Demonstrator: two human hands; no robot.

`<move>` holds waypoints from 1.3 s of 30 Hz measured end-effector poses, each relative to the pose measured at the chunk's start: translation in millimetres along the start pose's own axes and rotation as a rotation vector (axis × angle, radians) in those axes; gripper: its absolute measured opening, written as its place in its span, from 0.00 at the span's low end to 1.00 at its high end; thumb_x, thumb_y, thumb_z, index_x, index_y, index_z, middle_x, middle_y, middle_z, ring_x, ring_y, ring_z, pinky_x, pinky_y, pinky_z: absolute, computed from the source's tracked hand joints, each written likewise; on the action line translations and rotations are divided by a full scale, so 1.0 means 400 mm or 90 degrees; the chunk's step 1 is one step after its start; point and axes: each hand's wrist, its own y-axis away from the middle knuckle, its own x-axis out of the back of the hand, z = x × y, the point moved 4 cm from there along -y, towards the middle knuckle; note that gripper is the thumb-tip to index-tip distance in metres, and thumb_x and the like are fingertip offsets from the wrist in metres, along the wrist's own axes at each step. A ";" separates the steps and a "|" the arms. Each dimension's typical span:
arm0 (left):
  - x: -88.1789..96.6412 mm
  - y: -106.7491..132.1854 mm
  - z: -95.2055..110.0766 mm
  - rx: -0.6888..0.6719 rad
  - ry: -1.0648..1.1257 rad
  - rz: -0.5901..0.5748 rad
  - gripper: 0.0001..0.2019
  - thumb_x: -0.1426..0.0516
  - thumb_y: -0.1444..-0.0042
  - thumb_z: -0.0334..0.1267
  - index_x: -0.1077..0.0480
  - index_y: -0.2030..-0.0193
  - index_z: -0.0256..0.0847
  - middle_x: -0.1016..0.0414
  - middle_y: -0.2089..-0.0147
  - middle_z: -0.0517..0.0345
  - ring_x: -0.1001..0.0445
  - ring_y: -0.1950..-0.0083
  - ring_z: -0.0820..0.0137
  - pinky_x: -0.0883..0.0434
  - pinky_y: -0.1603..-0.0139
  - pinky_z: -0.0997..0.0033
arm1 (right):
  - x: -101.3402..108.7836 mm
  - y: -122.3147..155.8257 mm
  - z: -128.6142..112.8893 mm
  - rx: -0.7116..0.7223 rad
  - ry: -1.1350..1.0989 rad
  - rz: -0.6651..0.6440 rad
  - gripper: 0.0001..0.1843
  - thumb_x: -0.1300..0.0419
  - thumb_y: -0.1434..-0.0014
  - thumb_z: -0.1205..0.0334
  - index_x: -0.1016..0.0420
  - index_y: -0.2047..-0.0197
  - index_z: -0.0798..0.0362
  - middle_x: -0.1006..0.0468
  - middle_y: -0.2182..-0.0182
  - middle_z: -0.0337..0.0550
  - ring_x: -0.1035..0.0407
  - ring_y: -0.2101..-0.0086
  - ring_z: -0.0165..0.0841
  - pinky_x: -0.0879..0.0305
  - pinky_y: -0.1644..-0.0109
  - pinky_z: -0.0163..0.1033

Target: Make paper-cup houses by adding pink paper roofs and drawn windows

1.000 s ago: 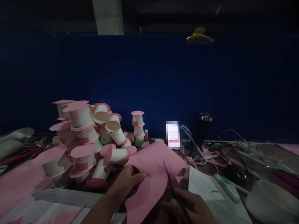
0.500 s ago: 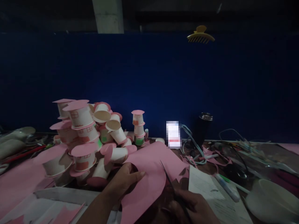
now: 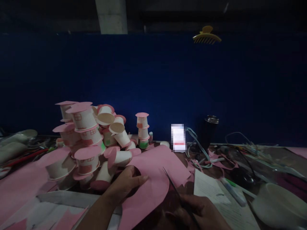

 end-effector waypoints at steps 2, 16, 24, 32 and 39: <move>-0.006 0.005 0.012 -0.019 0.000 -0.038 0.20 0.37 0.54 0.41 0.30 0.56 0.35 0.24 0.58 0.51 0.28 0.55 0.62 0.32 0.57 0.68 | 0.002 0.000 0.003 0.001 -0.002 -0.001 0.18 0.39 0.51 0.47 0.18 0.66 0.51 0.20 0.73 0.39 0.29 0.70 0.37 0.34 0.68 0.33; 0.002 0.001 -0.001 -0.013 -0.005 -0.046 0.20 0.36 0.54 0.42 0.30 0.56 0.34 0.24 0.59 0.50 0.28 0.58 0.63 0.32 0.57 0.67 | 0.003 0.006 -0.011 -0.004 -0.007 -0.015 0.19 0.39 0.51 0.47 0.18 0.65 0.53 0.21 0.72 0.40 0.30 0.69 0.37 0.36 0.68 0.32; 0.007 0.004 0.003 -0.010 -0.027 -0.034 0.22 0.36 0.55 0.43 0.29 0.55 0.34 0.23 0.60 0.50 0.28 0.58 0.62 0.31 0.58 0.66 | 0.007 0.006 -0.001 -0.017 0.007 -0.027 0.19 0.39 0.51 0.46 0.18 0.67 0.53 0.22 0.74 0.39 0.31 0.72 0.34 0.37 0.71 0.31; 0.002 0.005 0.005 -0.043 0.047 -0.105 0.24 0.37 0.53 0.38 0.32 0.48 0.37 0.24 0.54 0.48 0.27 0.56 0.61 0.31 0.54 0.63 | 0.003 0.005 -0.003 -0.014 -0.031 -0.059 0.15 0.38 0.50 0.50 0.19 0.68 0.53 0.22 0.73 0.38 0.31 0.70 0.34 0.39 0.69 0.31; -0.003 0.003 -0.013 -0.015 0.033 -0.086 0.23 0.36 0.55 0.39 0.32 0.51 0.36 0.24 0.57 0.50 0.27 0.56 0.61 0.31 0.57 0.65 | 0.003 0.001 0.008 0.004 -0.052 -0.052 0.14 0.37 0.49 0.52 0.19 0.67 0.53 0.22 0.73 0.38 0.31 0.70 0.34 0.40 0.70 0.31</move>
